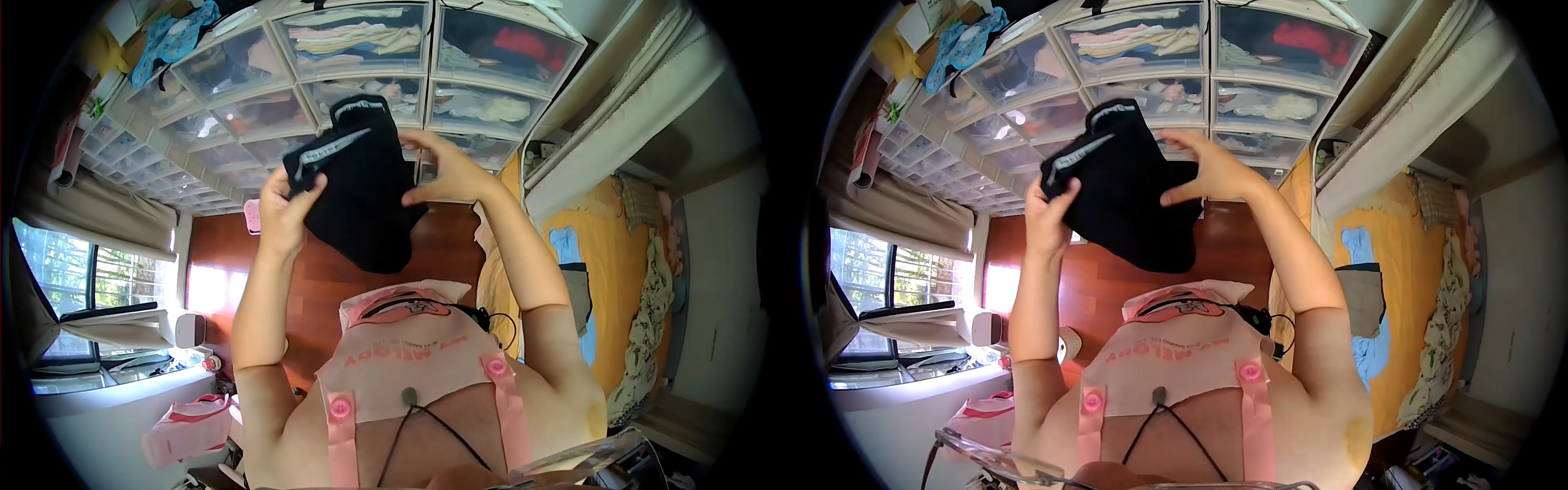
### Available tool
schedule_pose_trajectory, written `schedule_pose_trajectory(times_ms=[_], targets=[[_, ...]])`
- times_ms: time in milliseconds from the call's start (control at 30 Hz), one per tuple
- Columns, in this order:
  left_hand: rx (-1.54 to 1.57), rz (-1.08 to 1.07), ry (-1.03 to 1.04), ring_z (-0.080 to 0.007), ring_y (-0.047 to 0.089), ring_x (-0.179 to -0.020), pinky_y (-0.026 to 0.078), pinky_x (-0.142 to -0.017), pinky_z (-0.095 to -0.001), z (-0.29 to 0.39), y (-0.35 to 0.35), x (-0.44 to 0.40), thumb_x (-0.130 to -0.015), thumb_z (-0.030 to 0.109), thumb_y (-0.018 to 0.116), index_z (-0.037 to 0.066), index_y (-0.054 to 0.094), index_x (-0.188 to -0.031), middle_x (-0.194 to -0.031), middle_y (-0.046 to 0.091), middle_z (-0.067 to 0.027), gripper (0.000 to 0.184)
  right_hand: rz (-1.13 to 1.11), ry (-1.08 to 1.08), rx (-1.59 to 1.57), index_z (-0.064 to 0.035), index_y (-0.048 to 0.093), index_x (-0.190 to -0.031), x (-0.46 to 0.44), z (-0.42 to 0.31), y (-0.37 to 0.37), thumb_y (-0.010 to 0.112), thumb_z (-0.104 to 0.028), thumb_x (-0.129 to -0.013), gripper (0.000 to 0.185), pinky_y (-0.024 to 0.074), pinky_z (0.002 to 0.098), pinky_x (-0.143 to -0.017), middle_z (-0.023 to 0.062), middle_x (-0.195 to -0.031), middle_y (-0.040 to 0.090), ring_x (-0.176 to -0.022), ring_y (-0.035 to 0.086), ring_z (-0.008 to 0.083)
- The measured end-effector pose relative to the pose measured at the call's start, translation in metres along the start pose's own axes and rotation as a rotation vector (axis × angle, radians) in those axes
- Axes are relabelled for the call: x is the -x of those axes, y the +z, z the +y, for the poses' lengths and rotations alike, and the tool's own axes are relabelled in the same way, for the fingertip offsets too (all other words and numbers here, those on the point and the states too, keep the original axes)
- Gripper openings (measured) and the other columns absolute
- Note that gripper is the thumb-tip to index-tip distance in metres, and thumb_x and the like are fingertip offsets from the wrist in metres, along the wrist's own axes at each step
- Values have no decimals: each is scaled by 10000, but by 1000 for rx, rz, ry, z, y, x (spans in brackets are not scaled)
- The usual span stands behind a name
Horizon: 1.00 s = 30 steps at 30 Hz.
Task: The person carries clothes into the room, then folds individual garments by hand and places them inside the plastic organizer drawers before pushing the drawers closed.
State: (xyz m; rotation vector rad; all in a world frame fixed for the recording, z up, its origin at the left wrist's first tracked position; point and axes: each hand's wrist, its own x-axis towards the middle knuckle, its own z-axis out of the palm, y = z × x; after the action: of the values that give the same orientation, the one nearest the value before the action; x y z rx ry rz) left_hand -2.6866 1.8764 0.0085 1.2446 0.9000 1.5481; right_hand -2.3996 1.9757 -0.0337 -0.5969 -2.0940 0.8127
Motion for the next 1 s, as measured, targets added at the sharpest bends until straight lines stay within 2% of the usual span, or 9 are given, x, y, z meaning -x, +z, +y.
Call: schedule_pose_trajectory(times_ms=[33, 133, 400, 633, 733, 767, 867, 900, 1000], targets=[[96, 13, -22, -147, 673, -1013, 510, -953, -280, 8, 4, -3, -914, -43, 692, -9, 681, -1189, -1134, 721, -58, 278, -109, 86, -10, -21, 547, -1428, 3, 3, 9, 984, -221, -645, 918, 546, 385, -897, 88, -1114, 734, -1035, 695, 258], [209, 44, 10, -159, 675, -1010, 519, -941, -286, 33, 10, -11, -923, -28, 667, -3, 674, -1196, -1116, 719, -73, 274, -449, 408, -105, 12, 663, -1210, 8, -7, 25, 889, -216, -761, 552, 515, 377, -859, 170, -1068, 710, -1009, 673, 275], [-54, 183, 132, -123, 668, -993, 505, -923, -263, 56, -58, -19, -933, 43, 728, 37, 667, -1189, -1091, 718, -30, 263, -386, 372, 35, 48, 679, -964, 52, 48, 53, 645, -38, -859, 141, 498, 348, -682, 160, -749, 658, -697, 602, 195], [33, 264, 107, -148, 675, -1014, 530, -931, -287, 73, -86, -15, -947, 51, 705, 28, 661, -1236, -1098, 718, -52, 293, -517, 296, -397, 48, 713, -1116, 59, 39, 38, 599, 26, -862, 279, 529, 329, -765, 112, -885, 744, -831, 675, 177], [166, 242, 51, -221, 690, -1089, 539, -996, -344, 88, -86, -11, -974, 95, 670, -25, 641, -1275, -1181, 716, -125, 325, -308, 725, -770, 63, 733, -1115, 84, 41, 19, 584, 62, -838, 315, 528, 305, -776, 136, -905, 741, -829, 680, 188], [247, 258, -4, -238, 689, -1109, 538, -1010, -357, 94, -81, -6, -978, 103, 666, -37, 638, -1280, -1208, 712, -142, 335, -404, 588, -690, 65, 706, -1215, 92, 53, 4, 636, -18, -826, 404, 518, 318, -870, 185, -1057, 732, -956, 676, 211], [389, 225, -66, -284, 681, -1170, 533, -1049, -392, 107, -48, 7, -986, 125, 656, -64, 633, -1300, -1275, 697, -188, 367, -304, 438, -1485, 66, 641, -1328, 78, 2, 11, 690, -146, -828, 545, 487, 371, -987, 186, -1223, 694, -1128, 637, 249], [390, 222, -63, -282, 683, -1166, 533, -1051, -392, 109, -33, 9, -988, 125, 654, -61, 635, -1300, -1268, 701, -187, 364, -217, 499, -1308, 69, 559, -1419, 87, 2, 19, 744, -307, -812, 738, 440, 400, -1059, 175, -1352, 634, -1246, 575, 259], [436, 215, -84, -290, 709, -1114, 557, -1022, -390, 99, -13, 0, -977, 102, 671, -53, 667, -1252, -1213, 723, -190, 316, -615, 535, -1425, 57, 585, -1379, 159, 79, 78, 774, -282, -803, 694, 469, 363, -1017, 153, -1346, 630, -1235, 576, 233]])
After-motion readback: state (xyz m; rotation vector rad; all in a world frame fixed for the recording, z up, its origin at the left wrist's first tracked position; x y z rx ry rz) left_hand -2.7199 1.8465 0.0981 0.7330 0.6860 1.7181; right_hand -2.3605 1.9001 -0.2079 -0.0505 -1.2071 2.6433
